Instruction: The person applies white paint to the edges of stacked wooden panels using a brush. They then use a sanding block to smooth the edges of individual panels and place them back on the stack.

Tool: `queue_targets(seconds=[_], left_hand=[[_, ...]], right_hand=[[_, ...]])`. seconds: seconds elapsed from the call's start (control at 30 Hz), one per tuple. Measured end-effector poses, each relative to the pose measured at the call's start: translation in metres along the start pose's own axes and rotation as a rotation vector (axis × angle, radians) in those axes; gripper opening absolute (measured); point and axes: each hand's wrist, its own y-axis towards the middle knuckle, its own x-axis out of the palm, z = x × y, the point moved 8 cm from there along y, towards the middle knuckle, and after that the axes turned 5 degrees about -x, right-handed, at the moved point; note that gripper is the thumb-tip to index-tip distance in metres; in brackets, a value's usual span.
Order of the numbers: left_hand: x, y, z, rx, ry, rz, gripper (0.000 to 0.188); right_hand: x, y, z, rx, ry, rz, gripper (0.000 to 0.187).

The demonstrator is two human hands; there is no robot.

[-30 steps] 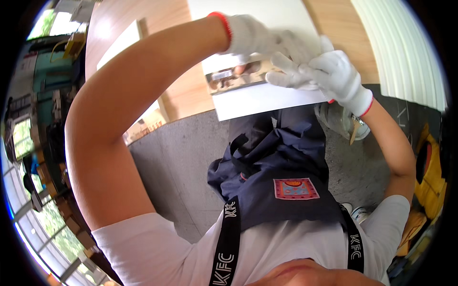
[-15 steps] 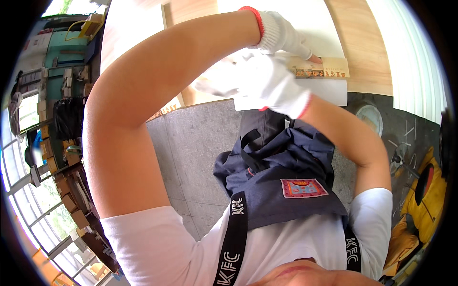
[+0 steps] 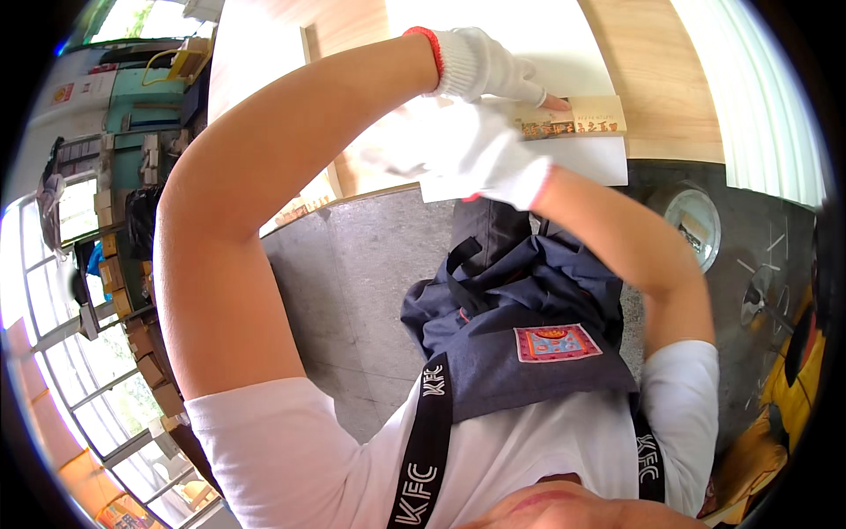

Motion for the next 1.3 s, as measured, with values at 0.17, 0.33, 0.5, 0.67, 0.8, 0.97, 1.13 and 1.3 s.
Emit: queue_targets(seconds=[0.17,0.33,0.5,0.67,0.8,0.97,1.13,1.3], left_hand=[[-0.006,0.003,0.007,-0.051,-0.135,-0.048,0.069],[0.012,0.013,-0.002,-0.101,-0.291,-0.082,0.065],[0.002,0.008,0.008,-0.201,-0.130,-0.102,0.081],[-0.010,-0.009,0.040,-0.452,0.026,0.169,0.080],[-0.008,-0.070,0.076,-0.355,-0.483,0.932,0.062],[0.125,-0.075,0.136,-0.017,-3.299,0.956,0.044],[0.163,-0.048,0.117,0.984,-3.985,0.847,0.031],[0.138,-0.034,0.066,0.258,-3.487,1.254,0.025]], right_hand=[[-0.053,-0.149,0.097,-0.199,-0.248,0.420,0.028],[-0.073,-0.209,0.125,-0.025,-0.461,0.487,0.025],[-0.100,-0.220,0.137,0.091,-0.792,0.508,0.038],[-0.065,-0.161,0.093,0.144,-0.493,0.287,0.043],[-0.044,-0.159,0.127,0.099,-0.444,0.206,0.050],[-0.066,-0.181,0.177,0.538,-1.199,0.001,0.068],[-0.070,-0.185,0.174,0.536,-0.719,0.132,0.067],[-0.069,-0.186,0.178,0.459,-0.521,0.246,0.062]])
